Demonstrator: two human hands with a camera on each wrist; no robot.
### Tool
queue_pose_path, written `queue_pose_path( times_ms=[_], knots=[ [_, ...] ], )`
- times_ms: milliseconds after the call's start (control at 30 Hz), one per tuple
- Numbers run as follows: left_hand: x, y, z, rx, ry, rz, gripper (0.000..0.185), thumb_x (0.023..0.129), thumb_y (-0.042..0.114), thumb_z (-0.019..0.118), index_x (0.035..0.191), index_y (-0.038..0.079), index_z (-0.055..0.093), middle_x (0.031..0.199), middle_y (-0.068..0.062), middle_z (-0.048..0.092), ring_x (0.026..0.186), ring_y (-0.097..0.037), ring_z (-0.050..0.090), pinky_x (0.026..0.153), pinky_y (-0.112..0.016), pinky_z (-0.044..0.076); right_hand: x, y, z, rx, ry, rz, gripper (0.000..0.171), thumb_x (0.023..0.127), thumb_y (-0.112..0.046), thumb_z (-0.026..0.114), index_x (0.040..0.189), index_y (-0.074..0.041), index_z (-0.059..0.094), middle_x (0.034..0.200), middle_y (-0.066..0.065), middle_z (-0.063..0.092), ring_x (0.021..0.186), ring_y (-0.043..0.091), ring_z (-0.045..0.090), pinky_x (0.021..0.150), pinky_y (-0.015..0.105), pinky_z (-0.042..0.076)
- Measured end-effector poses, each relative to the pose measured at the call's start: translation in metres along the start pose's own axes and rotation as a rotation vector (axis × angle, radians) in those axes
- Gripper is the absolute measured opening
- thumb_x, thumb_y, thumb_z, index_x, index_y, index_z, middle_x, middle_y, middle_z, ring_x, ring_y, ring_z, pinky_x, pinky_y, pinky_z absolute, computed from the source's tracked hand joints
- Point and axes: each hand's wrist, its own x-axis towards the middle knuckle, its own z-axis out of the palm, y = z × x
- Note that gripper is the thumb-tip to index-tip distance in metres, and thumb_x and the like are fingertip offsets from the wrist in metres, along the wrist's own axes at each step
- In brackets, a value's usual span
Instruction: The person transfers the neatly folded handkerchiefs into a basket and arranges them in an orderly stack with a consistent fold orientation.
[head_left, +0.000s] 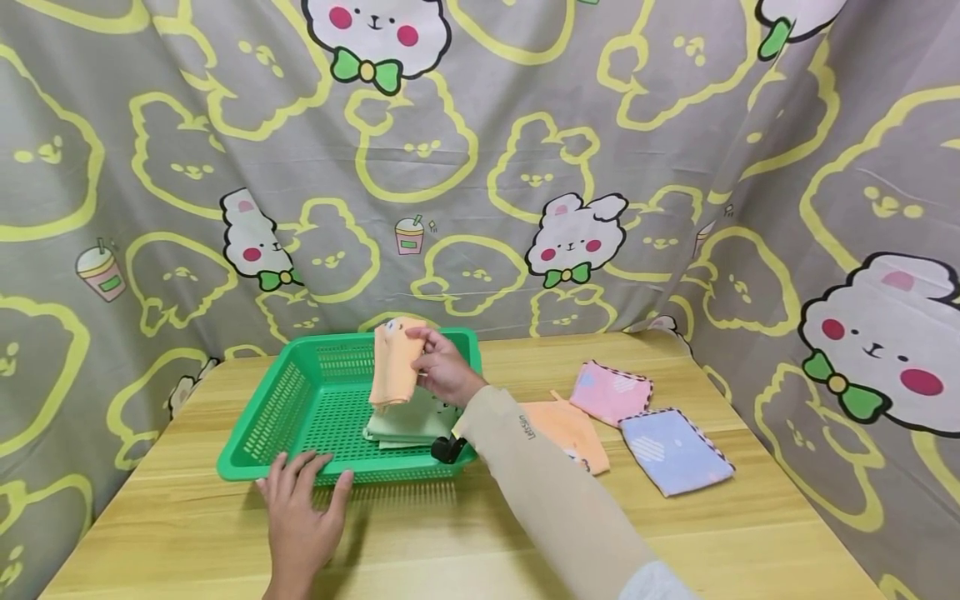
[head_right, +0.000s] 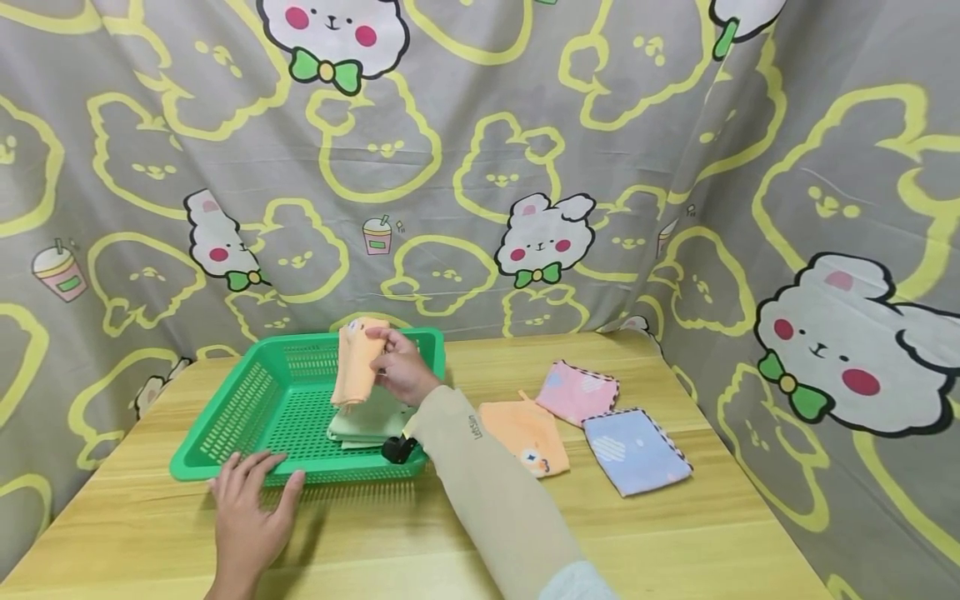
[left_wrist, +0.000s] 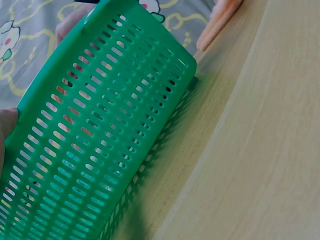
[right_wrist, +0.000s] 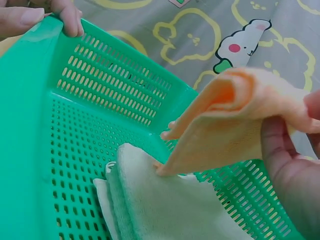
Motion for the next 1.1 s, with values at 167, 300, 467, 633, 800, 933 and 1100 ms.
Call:
queue_pose_path(
  times_ms=[167,300,467,633,800,933,1100],
  knots=[
    [0.0,0.0,0.0,-0.001,-0.002,-0.004,0.033,0.082,0.017,0.074,0.106,-0.004,0.066,0.117,-0.027,0.056,0.128,-0.057,0.029,0.103,-0.074,-0.002,0.002,0.001,0.0,-0.002,0.019,0.036,0.059,0.083,0.023,0.037,0.133,-0.007,0.046,0.139,0.01,0.043,0.115,0.027,0.048,0.075,0.04,0.049],
    [0.0,0.0,-0.001,0.002,0.001,-0.004,0.033,0.082,0.017,0.074,0.106,-0.004,0.066,0.117,-0.028,0.056,0.128,-0.057,0.029,0.103,-0.074,-0.002,0.004,0.001,0.0,0.041,0.036,0.067,0.061,0.086,0.022,0.035,0.137,-0.01,0.044,0.146,0.009,0.038,0.126,0.031,0.044,0.088,0.05,0.047],
    [0.0,-0.001,-0.002,0.008,0.007,0.0,0.033,0.082,0.018,0.074,0.106,-0.004,0.066,0.117,-0.027,0.056,0.127,-0.058,0.03,0.103,-0.074,-0.001,0.004,0.001,0.004,0.16,0.006,0.062,0.065,0.084,0.024,0.03,0.139,-0.01,0.04,0.15,0.01,0.033,0.134,0.032,0.037,0.102,0.056,0.036],
    [-0.001,-0.001,-0.002,0.007,0.008,0.006,0.033,0.082,0.018,0.074,0.106,-0.004,0.066,0.117,-0.027,0.056,0.128,-0.057,0.03,0.103,-0.075,-0.001,0.003,0.001,0.009,0.214,-0.022,0.063,0.062,0.084,0.024,0.029,0.135,-0.01,0.041,0.149,0.013,0.034,0.135,0.032,0.037,0.105,0.052,0.034],
    [-0.001,-0.002,-0.002,0.01,0.012,0.007,0.033,0.081,0.017,0.074,0.106,-0.004,0.065,0.117,-0.028,0.056,0.128,-0.057,0.03,0.103,-0.074,-0.001,0.004,0.004,0.011,0.116,-0.005,0.124,0.055,0.086,0.022,0.031,0.128,-0.01,0.047,0.143,0.016,0.041,0.129,0.034,0.044,0.098,0.052,0.041],
    [0.0,-0.001,-0.002,0.008,0.011,0.006,0.033,0.082,0.018,0.073,0.105,-0.004,0.065,0.117,-0.028,0.056,0.128,-0.057,0.03,0.103,-0.074,-0.001,0.003,0.006,0.008,0.019,0.03,0.184,0.056,0.083,0.023,0.035,0.128,-0.008,0.049,0.137,0.016,0.045,0.121,0.034,0.049,0.087,0.046,0.048],
    [0.0,-0.001,0.0,0.01,0.001,0.0,0.034,0.082,0.018,0.073,0.106,-0.005,0.065,0.118,-0.028,0.055,0.128,-0.057,0.029,0.103,-0.074,-0.001,0.003,0.01,0.001,-0.134,0.093,0.25,0.056,0.081,0.022,0.039,0.127,-0.006,0.053,0.128,0.014,0.051,0.105,0.031,0.057,0.066,0.036,0.05]
  ],
)
